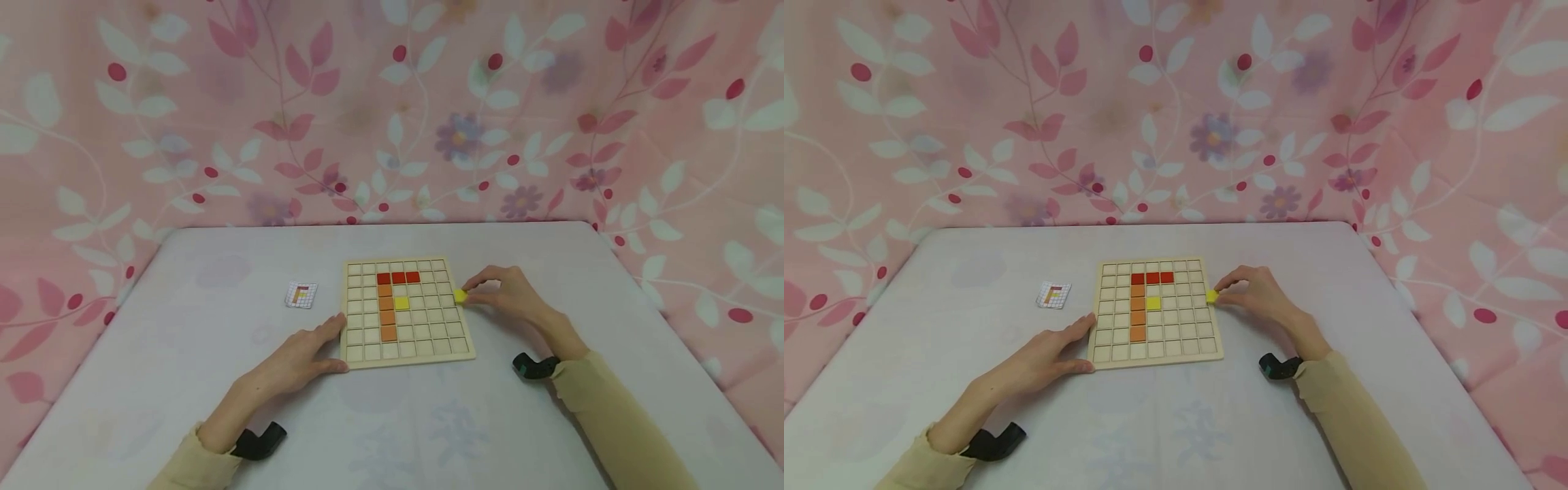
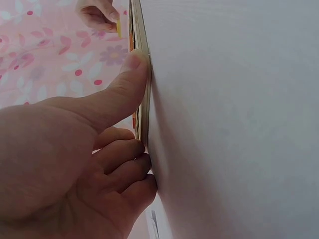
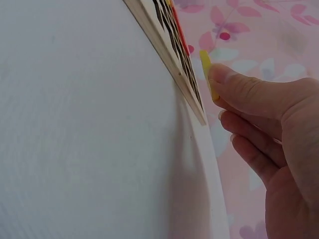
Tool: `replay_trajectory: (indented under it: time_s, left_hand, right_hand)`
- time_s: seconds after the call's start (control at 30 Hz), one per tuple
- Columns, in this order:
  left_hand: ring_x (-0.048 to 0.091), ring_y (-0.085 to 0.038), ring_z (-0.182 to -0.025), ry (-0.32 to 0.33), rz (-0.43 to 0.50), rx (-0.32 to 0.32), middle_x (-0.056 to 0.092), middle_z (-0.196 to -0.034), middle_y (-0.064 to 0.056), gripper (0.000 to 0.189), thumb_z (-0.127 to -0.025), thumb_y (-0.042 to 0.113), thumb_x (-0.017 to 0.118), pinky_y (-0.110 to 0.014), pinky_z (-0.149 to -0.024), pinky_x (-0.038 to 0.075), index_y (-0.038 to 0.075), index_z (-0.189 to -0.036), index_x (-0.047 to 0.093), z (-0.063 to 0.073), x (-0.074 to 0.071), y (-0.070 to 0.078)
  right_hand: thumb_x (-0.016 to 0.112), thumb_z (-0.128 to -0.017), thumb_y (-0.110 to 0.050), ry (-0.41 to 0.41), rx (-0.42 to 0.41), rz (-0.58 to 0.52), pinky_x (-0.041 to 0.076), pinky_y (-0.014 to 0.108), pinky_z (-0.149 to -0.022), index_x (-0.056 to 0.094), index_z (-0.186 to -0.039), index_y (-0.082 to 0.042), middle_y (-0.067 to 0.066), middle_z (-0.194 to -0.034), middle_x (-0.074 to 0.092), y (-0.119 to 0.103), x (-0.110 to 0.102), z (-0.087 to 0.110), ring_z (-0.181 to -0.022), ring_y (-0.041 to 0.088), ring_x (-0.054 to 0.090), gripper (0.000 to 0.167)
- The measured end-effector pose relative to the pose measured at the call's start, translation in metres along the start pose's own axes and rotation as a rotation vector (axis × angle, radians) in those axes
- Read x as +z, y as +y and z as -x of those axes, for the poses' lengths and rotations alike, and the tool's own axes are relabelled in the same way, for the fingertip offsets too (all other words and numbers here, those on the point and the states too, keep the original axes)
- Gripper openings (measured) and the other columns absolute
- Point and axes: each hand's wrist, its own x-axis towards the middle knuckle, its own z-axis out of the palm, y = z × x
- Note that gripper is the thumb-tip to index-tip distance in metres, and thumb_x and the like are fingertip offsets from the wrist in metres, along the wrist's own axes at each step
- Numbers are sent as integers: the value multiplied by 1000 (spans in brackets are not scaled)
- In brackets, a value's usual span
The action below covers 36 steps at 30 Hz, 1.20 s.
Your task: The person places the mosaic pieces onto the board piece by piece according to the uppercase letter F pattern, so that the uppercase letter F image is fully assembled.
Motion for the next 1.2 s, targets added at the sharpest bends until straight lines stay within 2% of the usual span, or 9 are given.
replay_trajectory:
  time_s: [0.2,0.47,0.67,0.77,1.03,1.2]
  left_hand:
    - [27,-32,-150,-1,-7,0,34,-160,-13,88,-89,33,75,-51,-118,30,5,-157,28,0,0,0]
    - [27,-31,-150,0,-19,-6,32,-161,-13,88,-88,35,76,-51,-118,31,7,-158,29,0,0,-1]
    - [28,-31,-150,1,-25,-7,32,-162,-12,88,-88,36,76,-52,-118,31,8,-157,30,0,0,-1]
    - [27,-31,-150,0,-21,-4,32,-162,-12,88,-88,37,75,-52,-118,31,8,-158,29,-1,0,-1]
    - [26,-30,-151,0,-22,-5,31,-162,-12,88,-89,37,75,-51,-118,30,7,-158,28,-1,1,-2]
    - [26,-31,-151,-3,-19,-5,31,-162,-12,88,-89,36,75,-51,-119,30,7,-158,27,-1,1,-2]
  right_hand:
    - [88,-76,-18,1,-21,-46,49,48,-96,80,-95,-16,-3,-95,76,-11,13,-10,-98,19,68,21]
    - [88,-76,-18,-37,-31,-81,46,44,-98,80,-93,-16,-4,-94,75,-30,32,-22,-94,18,66,19]
    - [87,-77,-15,-40,-131,-70,53,47,-85,79,-94,-13,-3,-92,76,-43,41,-31,-89,21,68,19]
    - [86,-77,-13,-43,-166,-57,54,46,-86,79,-94,-11,-1,-91,77,-44,45,-32,-92,20,70,19]
    - [87,-77,-18,-50,-100,-38,54,39,-91,80,-93,-16,-7,-91,76,-40,53,-32,-95,13,68,17]
    - [86,-79,-18,-40,-105,-49,53,40,-92,80,-95,-14,-5,-94,74,-35,58,-31,-96,14,68,18]
